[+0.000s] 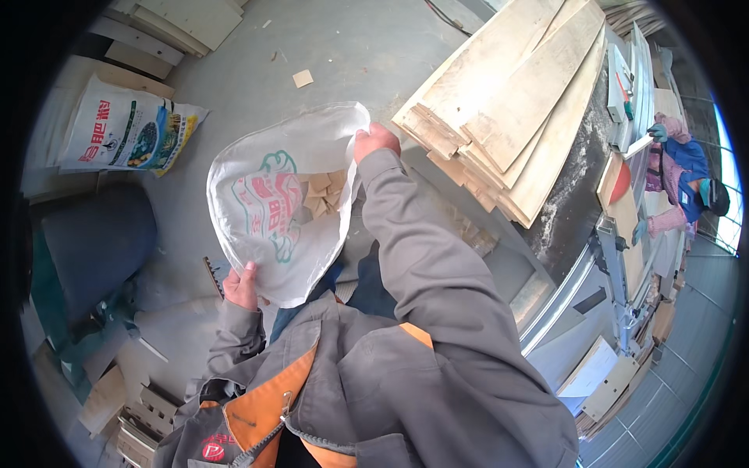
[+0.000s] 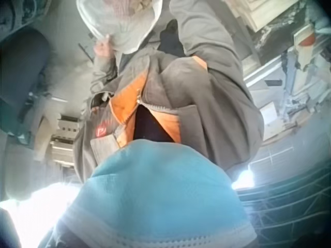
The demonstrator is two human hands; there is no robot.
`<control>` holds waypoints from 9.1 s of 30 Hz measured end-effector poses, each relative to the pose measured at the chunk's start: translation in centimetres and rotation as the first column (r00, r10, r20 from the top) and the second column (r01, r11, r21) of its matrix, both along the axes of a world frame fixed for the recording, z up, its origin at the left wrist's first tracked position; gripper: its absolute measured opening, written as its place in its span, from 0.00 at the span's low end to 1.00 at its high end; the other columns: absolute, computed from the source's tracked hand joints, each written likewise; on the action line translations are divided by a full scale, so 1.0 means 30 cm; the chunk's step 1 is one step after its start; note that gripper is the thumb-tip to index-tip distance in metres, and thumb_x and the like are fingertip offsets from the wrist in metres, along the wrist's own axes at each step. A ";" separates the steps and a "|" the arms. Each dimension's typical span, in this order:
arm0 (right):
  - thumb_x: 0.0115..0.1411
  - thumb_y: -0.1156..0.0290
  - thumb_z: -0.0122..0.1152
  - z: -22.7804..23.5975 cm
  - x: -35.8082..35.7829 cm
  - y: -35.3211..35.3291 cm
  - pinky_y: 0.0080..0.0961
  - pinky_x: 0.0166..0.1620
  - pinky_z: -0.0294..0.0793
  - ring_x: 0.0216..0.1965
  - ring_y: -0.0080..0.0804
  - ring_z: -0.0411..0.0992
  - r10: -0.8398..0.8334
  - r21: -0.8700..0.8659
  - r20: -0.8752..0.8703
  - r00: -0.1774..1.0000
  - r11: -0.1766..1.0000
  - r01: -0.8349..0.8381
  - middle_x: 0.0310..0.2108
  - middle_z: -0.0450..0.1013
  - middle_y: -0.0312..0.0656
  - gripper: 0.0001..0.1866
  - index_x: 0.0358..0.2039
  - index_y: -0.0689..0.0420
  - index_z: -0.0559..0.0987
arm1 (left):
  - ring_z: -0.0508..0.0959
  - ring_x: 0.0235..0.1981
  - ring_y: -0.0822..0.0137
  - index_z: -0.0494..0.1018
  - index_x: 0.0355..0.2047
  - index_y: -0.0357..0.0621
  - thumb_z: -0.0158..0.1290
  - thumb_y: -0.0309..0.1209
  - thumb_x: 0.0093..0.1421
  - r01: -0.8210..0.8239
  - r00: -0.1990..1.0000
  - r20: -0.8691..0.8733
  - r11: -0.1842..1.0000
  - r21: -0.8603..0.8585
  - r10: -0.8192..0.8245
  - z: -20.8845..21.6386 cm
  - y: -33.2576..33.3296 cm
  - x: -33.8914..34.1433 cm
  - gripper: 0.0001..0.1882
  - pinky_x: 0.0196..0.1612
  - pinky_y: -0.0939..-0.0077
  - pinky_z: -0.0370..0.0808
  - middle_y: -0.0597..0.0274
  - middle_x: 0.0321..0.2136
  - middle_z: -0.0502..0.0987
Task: The person repeatedly picks up small wood offcuts from the table saw surface and places them into a white plastic bag held in the left hand. The person also briefly handles a longer plank before resuming collection of the offcuts.
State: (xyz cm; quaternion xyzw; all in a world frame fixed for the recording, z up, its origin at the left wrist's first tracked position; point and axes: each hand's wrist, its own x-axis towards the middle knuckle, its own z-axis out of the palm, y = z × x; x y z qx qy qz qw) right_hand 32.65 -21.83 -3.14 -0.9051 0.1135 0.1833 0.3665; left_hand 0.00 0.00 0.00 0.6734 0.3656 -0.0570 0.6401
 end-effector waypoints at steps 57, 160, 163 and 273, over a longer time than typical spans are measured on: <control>0.46 0.33 0.59 -0.008 -0.623 -0.374 0.32 0.29 0.75 0.29 0.35 0.73 -0.263 0.284 -0.694 0.671 0.756 0.590 0.35 0.73 0.47 0.44 0.54 0.53 0.70 | 0.66 0.23 0.81 0.75 0.28 0.35 0.55 0.33 0.59 0.167 0.969 0.195 0.984 -0.058 -0.153 -0.042 0.055 0.157 0.11 0.27 0.86 0.63 0.72 0.22 0.73; 0.51 0.39 0.55 0.224 0.144 -1.675 0.43 0.66 0.39 0.67 0.43 0.42 -0.212 -0.532 0.200 0.957 0.796 0.288 0.66 0.46 0.50 0.50 0.63 0.62 0.52 | 0.68 0.14 0.67 0.70 0.36 0.40 0.41 0.20 0.44 -0.229 0.967 -0.115 0.973 0.009 0.229 -0.053 -0.508 0.538 0.17 0.14 0.77 0.65 0.63 0.21 0.71; 0.51 0.40 0.56 0.244 0.031 -1.583 0.42 0.66 0.39 0.67 0.43 0.42 -0.111 -0.481 0.200 0.974 0.854 0.196 0.66 0.46 0.51 0.49 0.63 0.62 0.53 | 0.68 0.14 0.67 0.68 0.31 0.41 0.40 0.20 0.44 -0.220 0.975 -0.041 0.975 -0.021 0.219 -0.130 -0.413 0.476 0.12 0.14 0.75 0.65 0.63 0.19 0.69; 0.41 0.48 0.71 0.303 -0.458 -1.768 0.39 0.62 0.54 0.60 0.47 0.55 -0.467 -0.446 0.534 0.705 0.553 0.704 0.59 0.56 0.52 0.50 0.60 0.57 0.58 | 0.75 0.29 0.65 0.72 0.41 0.35 0.39 0.16 0.43 0.054 0.999 0.005 0.997 -0.059 -0.054 -0.210 -0.169 0.254 0.24 0.33 0.75 0.74 0.59 0.31 0.76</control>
